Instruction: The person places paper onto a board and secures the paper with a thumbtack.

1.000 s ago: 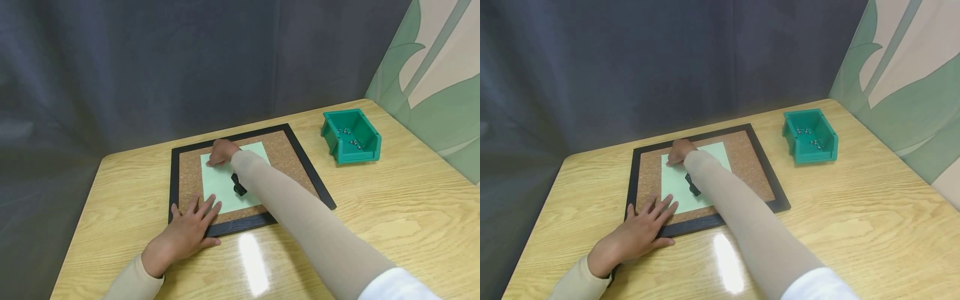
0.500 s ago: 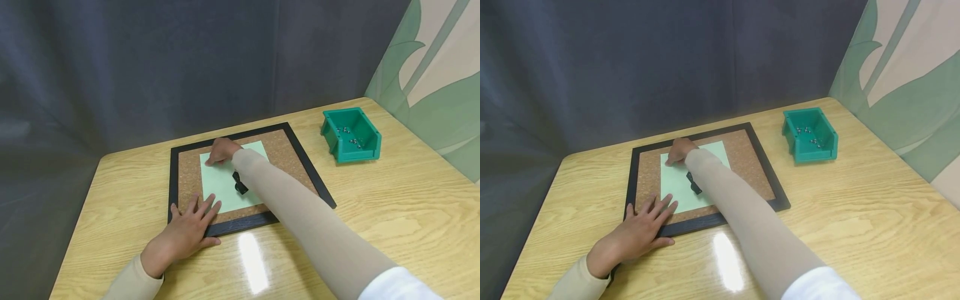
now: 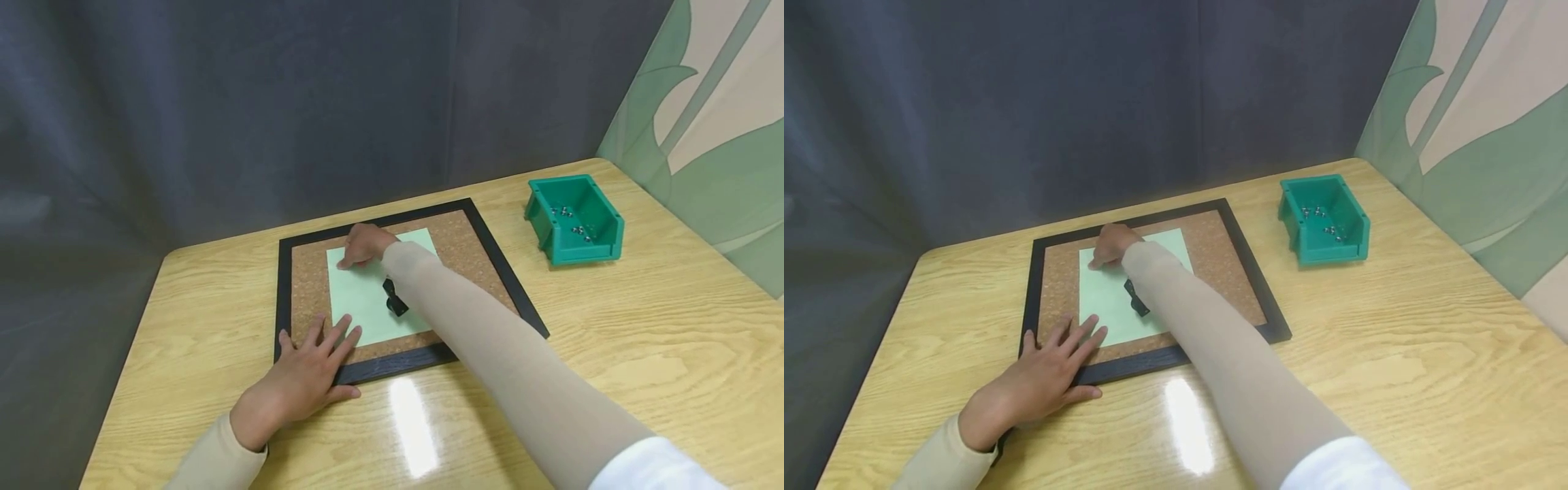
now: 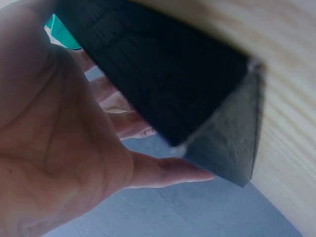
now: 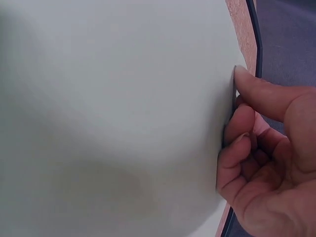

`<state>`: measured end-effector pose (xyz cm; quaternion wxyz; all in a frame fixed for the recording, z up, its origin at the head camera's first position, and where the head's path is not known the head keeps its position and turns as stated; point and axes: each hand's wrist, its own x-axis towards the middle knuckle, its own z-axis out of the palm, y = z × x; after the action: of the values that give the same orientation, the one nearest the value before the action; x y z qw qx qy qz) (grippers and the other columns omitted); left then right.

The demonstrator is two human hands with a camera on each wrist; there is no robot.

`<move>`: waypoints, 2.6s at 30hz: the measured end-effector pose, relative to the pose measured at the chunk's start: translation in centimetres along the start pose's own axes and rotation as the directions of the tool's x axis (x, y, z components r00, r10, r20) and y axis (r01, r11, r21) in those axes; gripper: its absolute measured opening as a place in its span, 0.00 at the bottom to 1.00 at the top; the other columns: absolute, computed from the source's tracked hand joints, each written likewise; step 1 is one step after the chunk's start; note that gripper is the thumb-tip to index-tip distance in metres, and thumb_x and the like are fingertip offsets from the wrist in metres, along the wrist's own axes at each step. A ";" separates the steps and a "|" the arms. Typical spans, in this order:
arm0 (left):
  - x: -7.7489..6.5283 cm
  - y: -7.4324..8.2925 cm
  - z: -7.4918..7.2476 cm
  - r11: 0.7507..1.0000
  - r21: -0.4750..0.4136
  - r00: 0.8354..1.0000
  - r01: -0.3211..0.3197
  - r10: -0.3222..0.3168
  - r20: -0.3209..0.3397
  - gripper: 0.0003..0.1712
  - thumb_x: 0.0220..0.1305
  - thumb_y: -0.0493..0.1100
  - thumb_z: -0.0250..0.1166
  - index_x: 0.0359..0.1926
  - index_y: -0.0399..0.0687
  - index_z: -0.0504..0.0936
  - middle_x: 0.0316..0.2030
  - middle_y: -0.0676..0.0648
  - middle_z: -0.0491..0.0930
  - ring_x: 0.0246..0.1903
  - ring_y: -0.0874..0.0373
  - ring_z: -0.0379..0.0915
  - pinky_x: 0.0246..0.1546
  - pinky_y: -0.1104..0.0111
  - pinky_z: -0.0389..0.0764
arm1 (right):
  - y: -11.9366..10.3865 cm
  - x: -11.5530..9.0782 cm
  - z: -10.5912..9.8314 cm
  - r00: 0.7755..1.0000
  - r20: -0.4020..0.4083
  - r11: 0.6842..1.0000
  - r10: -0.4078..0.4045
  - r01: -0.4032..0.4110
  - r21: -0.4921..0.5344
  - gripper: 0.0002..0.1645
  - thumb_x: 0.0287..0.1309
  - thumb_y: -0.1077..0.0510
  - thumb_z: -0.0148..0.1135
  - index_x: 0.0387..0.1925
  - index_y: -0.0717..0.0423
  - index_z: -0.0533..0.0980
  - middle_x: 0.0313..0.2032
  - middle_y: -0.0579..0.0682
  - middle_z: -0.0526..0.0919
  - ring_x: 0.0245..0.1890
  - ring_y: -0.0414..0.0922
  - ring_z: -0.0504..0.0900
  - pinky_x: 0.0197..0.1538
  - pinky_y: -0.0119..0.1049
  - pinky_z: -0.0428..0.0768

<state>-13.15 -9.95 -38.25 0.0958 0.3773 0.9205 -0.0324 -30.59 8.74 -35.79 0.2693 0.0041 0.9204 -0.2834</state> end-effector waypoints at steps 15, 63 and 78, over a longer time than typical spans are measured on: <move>0.0 0.1 0.0 1.000 0.004 1.000 0.009 -0.009 -0.003 0.50 0.63 0.71 0.57 0.78 0.55 0.55 0.79 0.47 0.50 0.75 0.33 0.47 0.49 0.21 0.64 | 0.0 0.8 0.5 1.000 -0.006 1.000 0.005 -0.005 -0.016 0.35 0.63 0.39 0.64 0.67 0.48 0.70 0.19 0.42 0.72 0.19 0.40 0.67 0.47 0.37 0.73; 0.2 0.1 0.1 0.999 0.039 0.999 0.029 -0.030 0.034 0.51 0.63 0.74 0.54 0.79 0.57 0.51 0.80 0.48 0.47 0.76 0.35 0.46 0.52 0.23 0.63 | 0.8 -0.2 1.3 0.985 -0.098 0.989 -0.144 0.141 -0.034 0.20 0.63 0.42 0.66 0.24 0.48 0.72 0.22 0.43 0.68 0.23 0.40 0.65 0.31 0.34 0.66; 0.2 0.3 0.0 1.000 -0.001 0.999 0.030 -0.030 0.042 0.51 0.63 0.73 0.55 0.79 0.58 0.52 0.80 0.49 0.47 0.76 0.35 0.45 0.52 0.22 0.63 | 1.4 -0.7 0.4 0.985 -0.003 0.985 -0.170 0.170 0.018 0.13 0.63 0.48 0.68 0.35 0.49 0.73 0.32 0.45 0.73 0.30 0.41 0.69 0.37 0.35 0.69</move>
<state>-13.05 -9.62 -38.27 0.1147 0.3625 0.9240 -0.0408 -29.56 9.86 -36.47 0.2433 -0.0719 0.9150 -0.3138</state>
